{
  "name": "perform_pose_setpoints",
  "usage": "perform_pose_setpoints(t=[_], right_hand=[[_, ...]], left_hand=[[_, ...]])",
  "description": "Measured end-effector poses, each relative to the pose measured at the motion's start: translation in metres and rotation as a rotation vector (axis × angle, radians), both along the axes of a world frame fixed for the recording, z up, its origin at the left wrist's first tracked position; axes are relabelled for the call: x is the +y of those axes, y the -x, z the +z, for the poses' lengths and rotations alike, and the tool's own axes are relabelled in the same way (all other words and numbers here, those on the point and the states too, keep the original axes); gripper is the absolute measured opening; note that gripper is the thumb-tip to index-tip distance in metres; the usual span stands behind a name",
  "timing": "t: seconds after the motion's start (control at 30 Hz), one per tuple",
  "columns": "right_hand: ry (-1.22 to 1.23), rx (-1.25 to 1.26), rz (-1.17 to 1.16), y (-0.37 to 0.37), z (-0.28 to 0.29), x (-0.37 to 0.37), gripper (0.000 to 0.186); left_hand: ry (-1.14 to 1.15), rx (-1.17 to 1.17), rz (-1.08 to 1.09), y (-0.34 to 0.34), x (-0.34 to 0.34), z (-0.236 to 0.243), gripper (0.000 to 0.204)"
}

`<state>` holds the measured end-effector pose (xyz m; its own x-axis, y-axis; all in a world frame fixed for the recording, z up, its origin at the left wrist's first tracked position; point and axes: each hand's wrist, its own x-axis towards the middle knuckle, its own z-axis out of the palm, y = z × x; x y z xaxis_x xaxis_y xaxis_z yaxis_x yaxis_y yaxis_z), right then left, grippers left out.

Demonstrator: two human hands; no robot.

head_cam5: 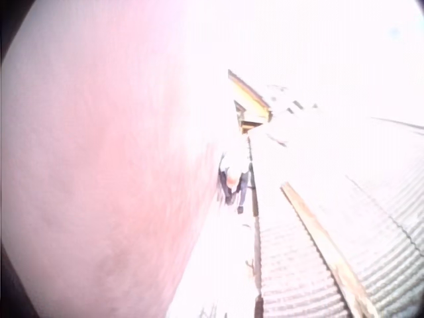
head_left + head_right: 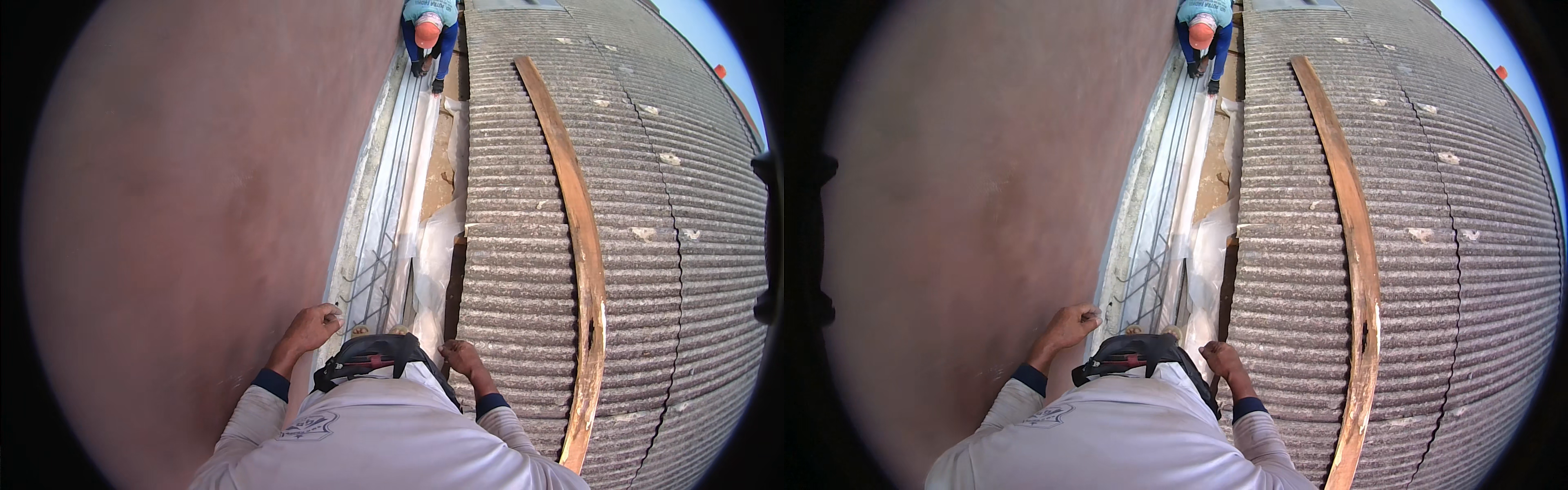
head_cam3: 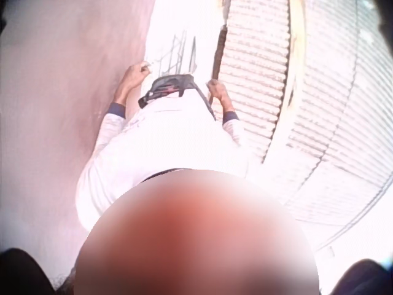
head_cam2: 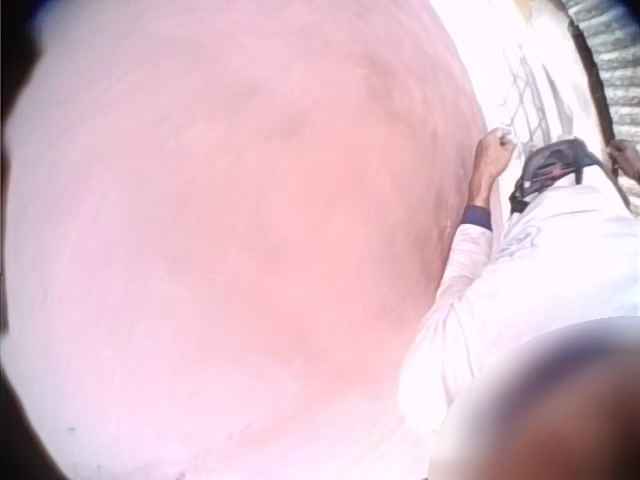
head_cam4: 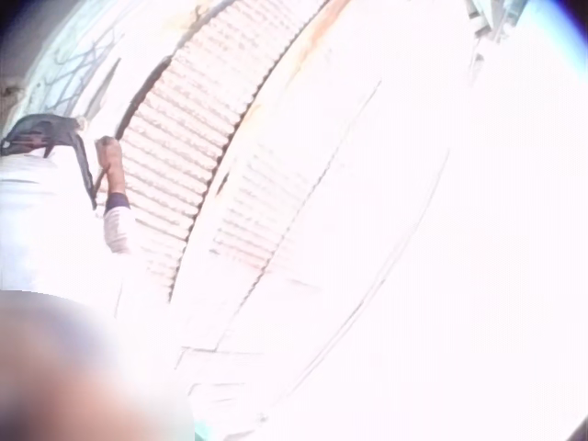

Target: The person places and adjusts metal rebar ties along a roof ridge, aligning them with wooden supports and a plastic sheet. The person walks along the ridge, positions the rebar, and secures it by hand. Another worker is visible nearby on the roof.

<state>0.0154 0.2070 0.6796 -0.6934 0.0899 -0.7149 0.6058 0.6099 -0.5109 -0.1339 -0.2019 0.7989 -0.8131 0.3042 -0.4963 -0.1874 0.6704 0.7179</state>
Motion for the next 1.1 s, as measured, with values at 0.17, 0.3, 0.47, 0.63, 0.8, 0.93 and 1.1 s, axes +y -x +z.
perform_pose_setpoints(t=[0.17, 0.3, 0.47, 0.63, 0.8, 0.93, 1.1], right_hand=[[-0.139, -0.044, 0.063, -0.019, -0.001, 0.030, 0.044], [-0.204, -0.113, 0.059, -0.042, 0.001, 0.044, 0.045], [-0.197, -0.161, -0.036, -0.071, -0.002, 0.045, 0.043], [-0.167, -0.115, 0.006, -0.092, -0.027, 0.034, 0.044], [-0.068, -0.137, -0.172, -0.111, -0.045, 0.026, 0.041], [-0.059, -0.143, -0.213, -0.123, -0.046, 0.021, 0.040], [0.002, -0.207, -0.335, -0.129, -0.047, 0.022, 0.040]], left_hand=[[-0.084, 0.086, 0.027, 0.008, 0.000, 0.008, 0.041], [-0.078, 0.081, -0.062, 0.006, -0.002, 0.005, 0.039], [-0.023, 0.161, -0.104, 0.005, -0.007, 0.001, 0.037], [-0.055, 0.207, -0.109, 0.005, -0.009, 0.000, 0.038], [-0.050, 0.218, -0.122, 0.003, -0.010, -0.004, 0.038], [-0.058, 0.227, -0.118, 0.001, -0.011, -0.010, 0.037], [-0.065, 0.261, -0.132, 0.001, -0.012, -0.015, 0.036]])
